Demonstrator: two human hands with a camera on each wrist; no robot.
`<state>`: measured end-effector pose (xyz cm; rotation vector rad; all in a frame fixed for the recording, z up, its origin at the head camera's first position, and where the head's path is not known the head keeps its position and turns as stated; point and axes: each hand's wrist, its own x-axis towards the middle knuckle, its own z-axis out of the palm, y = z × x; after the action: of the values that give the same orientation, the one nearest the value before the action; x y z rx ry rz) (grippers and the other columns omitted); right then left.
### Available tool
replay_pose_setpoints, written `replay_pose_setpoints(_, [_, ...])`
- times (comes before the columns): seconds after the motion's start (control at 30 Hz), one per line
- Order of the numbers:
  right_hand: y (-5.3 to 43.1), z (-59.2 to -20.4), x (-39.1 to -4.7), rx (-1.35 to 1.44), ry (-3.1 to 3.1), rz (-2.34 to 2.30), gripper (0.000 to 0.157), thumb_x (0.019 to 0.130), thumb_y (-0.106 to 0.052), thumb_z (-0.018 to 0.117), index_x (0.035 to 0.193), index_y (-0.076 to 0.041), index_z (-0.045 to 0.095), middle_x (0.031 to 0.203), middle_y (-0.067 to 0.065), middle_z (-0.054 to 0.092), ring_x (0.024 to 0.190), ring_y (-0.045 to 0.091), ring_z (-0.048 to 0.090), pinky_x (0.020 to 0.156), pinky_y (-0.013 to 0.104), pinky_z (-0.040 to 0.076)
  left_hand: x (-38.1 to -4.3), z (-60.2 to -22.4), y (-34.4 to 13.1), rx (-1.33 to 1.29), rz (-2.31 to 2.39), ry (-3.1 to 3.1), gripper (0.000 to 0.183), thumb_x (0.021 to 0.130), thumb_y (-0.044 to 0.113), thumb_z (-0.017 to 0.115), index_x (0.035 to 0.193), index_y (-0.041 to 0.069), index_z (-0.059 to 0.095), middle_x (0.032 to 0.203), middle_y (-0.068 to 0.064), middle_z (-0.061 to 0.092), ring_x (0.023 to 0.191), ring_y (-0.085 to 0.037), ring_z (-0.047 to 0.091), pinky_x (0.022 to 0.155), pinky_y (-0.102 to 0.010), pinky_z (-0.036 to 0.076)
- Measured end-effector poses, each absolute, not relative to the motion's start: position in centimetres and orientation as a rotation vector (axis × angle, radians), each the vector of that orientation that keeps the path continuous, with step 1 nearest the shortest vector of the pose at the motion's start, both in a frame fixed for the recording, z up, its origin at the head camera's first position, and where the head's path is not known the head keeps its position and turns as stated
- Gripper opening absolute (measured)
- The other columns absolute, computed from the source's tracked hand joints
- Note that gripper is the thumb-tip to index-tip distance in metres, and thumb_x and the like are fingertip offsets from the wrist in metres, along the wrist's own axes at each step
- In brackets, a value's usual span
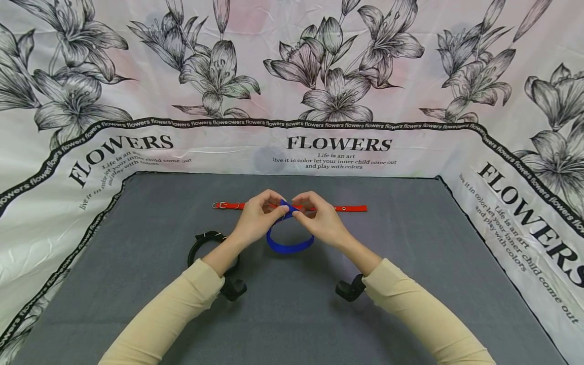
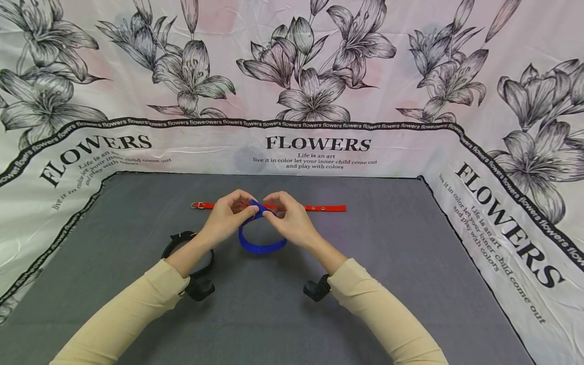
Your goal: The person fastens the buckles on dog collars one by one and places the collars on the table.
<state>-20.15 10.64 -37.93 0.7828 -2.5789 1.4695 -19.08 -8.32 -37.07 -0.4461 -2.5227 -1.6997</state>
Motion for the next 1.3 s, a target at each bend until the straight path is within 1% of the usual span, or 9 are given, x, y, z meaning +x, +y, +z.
replay_pose_setpoints(0.17, [10.55,-37.95,-20.21,0.803,-2.589,1.430,0.024,0.087,-0.014,0.064,0.110,-0.012,0.057,0.096,0.004,0.064,0.082,0.015,0.059,0.072,0.031,0.052,-19.03,-37.01,-8.40,-0.449,-1.672,-2.547,0.016,0.089,0.026,0.062,0.100,0.015,0.060,0.093,-0.002,0.063,0.076,-0.015,0.062,0.065,-0.029,0.051])
replay_pose_setpoints(0.33, [10.66,-38.08,-20.35,0.834,-2.596,1.359,0.021,0.086,-0.015,0.065,0.107,-0.012,0.061,0.093,0.000,0.063,0.080,0.010,0.059,0.069,0.026,0.052,-19.11,-36.92,-8.55,-0.445,-1.683,-2.520,0.017,0.090,0.028,0.061,0.101,0.014,0.058,0.094,-0.002,0.062,0.079,-0.016,0.062,0.068,-0.030,0.051])
replay_pose_setpoints(0.5, [10.72,-38.04,-20.30,0.841,-2.618,1.290,0.017,0.086,-0.015,0.065,0.103,-0.011,0.063,0.095,-0.001,0.063,0.080,0.009,0.059,0.068,0.025,0.052,-19.18,-36.87,-8.49,-0.450,-1.696,-2.524,0.018,0.090,0.028,0.060,0.101,0.014,0.058,0.094,-0.003,0.062,0.082,-0.016,0.063,0.071,-0.031,0.052])
replay_pose_setpoints(0.73, [10.75,-38.10,-20.07,0.813,-2.608,1.325,0.017,0.088,-0.014,0.063,0.104,-0.011,0.060,0.090,0.000,0.064,0.078,0.010,0.059,0.066,0.025,0.051,-19.10,-37.14,-8.66,-0.460,-1.778,-2.611,0.028,0.090,0.031,0.060,0.109,0.011,0.058,0.103,-0.006,0.061,0.083,-0.018,0.065,0.070,-0.032,0.053])
replay_pose_setpoints(0.9, [10.85,-38.11,-20.07,0.744,-2.590,1.384,0.016,0.089,-0.014,0.061,0.104,-0.012,0.058,0.089,0.001,0.062,0.079,0.011,0.058,0.066,0.025,0.051,-18.91,-37.38,-8.86,-0.506,-1.689,-2.675,0.031,0.085,0.033,0.066,0.109,0.015,0.059,0.105,0.000,0.062,0.091,-0.015,0.059,0.075,-0.032,0.050])
replay_pose_setpoints(0.97, [10.88,-38.06,-20.05,0.724,-2.588,1.404,0.016,0.089,-0.014,0.060,0.105,-0.012,0.057,0.090,0.001,0.062,0.080,0.011,0.058,0.066,0.026,0.051,-18.89,-37.49,-8.87,-0.509,-1.645,-2.676,0.030,0.084,0.033,0.067,0.107,0.015,0.061,0.102,0.001,0.063,0.089,-0.015,0.058,0.073,-0.032,0.049])
replay_pose_setpoints(1.1, [10.88,-37.97,-19.98,0.714,-2.597,1.441,0.017,0.090,-0.013,0.060,0.107,-0.012,0.055,0.092,0.002,0.061,0.082,0.012,0.058,0.068,0.028,0.051,-18.81,-37.61,-8.79,-0.493,-1.639,-2.645,0.025,0.086,0.031,0.066,0.105,0.015,0.062,0.097,0.001,0.064,0.080,-0.017,0.058,0.066,-0.032,0.048])
replay_pose_setpoints(1.3, [10.68,-37.81,-19.91,0.702,-2.604,1.463,0.022,0.090,-0.012,0.059,0.112,-0.013,0.053,0.101,0.003,0.061,0.090,0.015,0.058,0.073,0.030,0.052,-18.81,-37.66,-8.55,-0.457,-1.616,-2.628,0.022,0.086,0.029,0.065,0.103,0.015,0.061,0.096,0.002,0.063,0.078,-0.018,0.057,0.063,-0.031,0.047])
